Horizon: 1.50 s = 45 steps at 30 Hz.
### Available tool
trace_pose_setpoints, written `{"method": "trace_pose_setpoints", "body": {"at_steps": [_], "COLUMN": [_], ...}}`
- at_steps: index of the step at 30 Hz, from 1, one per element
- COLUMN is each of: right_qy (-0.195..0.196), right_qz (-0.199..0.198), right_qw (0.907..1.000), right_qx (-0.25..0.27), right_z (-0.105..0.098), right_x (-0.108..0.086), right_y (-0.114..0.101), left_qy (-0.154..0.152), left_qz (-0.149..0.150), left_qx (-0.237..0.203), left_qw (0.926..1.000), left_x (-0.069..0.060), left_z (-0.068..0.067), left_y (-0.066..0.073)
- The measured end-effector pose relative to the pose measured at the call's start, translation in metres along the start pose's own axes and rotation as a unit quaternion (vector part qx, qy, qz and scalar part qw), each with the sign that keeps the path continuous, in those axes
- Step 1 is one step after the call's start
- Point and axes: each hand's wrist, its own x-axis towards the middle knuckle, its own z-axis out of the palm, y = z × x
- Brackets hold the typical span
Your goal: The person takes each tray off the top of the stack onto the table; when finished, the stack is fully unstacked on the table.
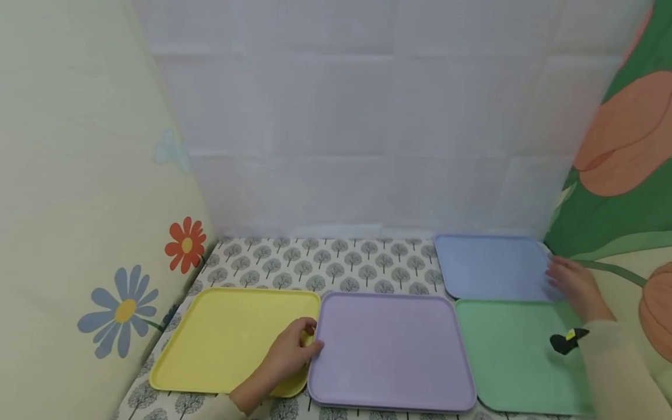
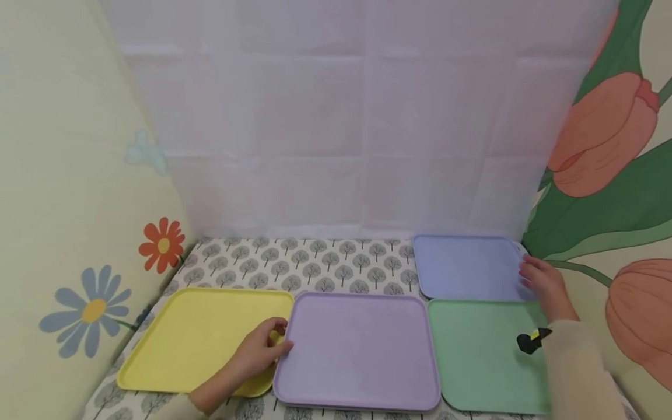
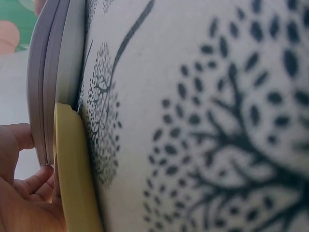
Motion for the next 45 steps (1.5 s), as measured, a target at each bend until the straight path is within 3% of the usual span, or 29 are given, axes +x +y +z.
{"method": "trace_pose_setpoints", "body": {"at_steps": [7, 16, 20, 24, 32, 35, 40, 45], "right_qy": [-0.021, -0.050, -0.056, -0.062, -0.067, -0.071, -0.077, -0.081], "right_qz": [0.009, -0.013, -0.003, -0.002, -0.019, -0.010, 0.020, 0.034], "right_qw": [0.9997, 0.9986, 0.9951, 0.9836, 0.9822, 0.9757, 0.9644, 0.9648], "right_qx": [-0.003, 0.013, -0.082, -0.170, -0.175, -0.207, -0.252, -0.248], "right_z": [0.018, 0.035, 0.043, 0.052, 0.071, 0.078, 0.089, 0.096], "right_x": [0.000, -0.007, -0.018, -0.025, -0.027, -0.031, -0.047, -0.060], "right_y": [-0.005, -0.012, -0.010, -0.006, -0.011, -0.014, -0.005, 0.005], "left_qy": [0.003, -0.001, -0.008, -0.014, -0.001, 0.005, -0.006, -0.008], "left_qz": [-0.006, 0.001, -0.008, -0.015, 0.003, 0.001, -0.009, -0.007], "left_qx": [-0.004, 0.007, 0.012, 0.010, 0.009, 0.007, 0.013, 0.009], "left_qw": [1.0000, 1.0000, 0.9999, 0.9997, 1.0000, 1.0000, 0.9998, 0.9999], "left_x": [-0.003, -0.003, -0.007, -0.011, 0.001, 0.005, 0.003, -0.002], "left_z": [-0.003, -0.001, -0.001, 0.000, -0.005, -0.008, -0.006, -0.002], "left_y": [-0.001, 0.001, 0.000, 0.000, 0.004, 0.005, 0.003, 0.003]}}
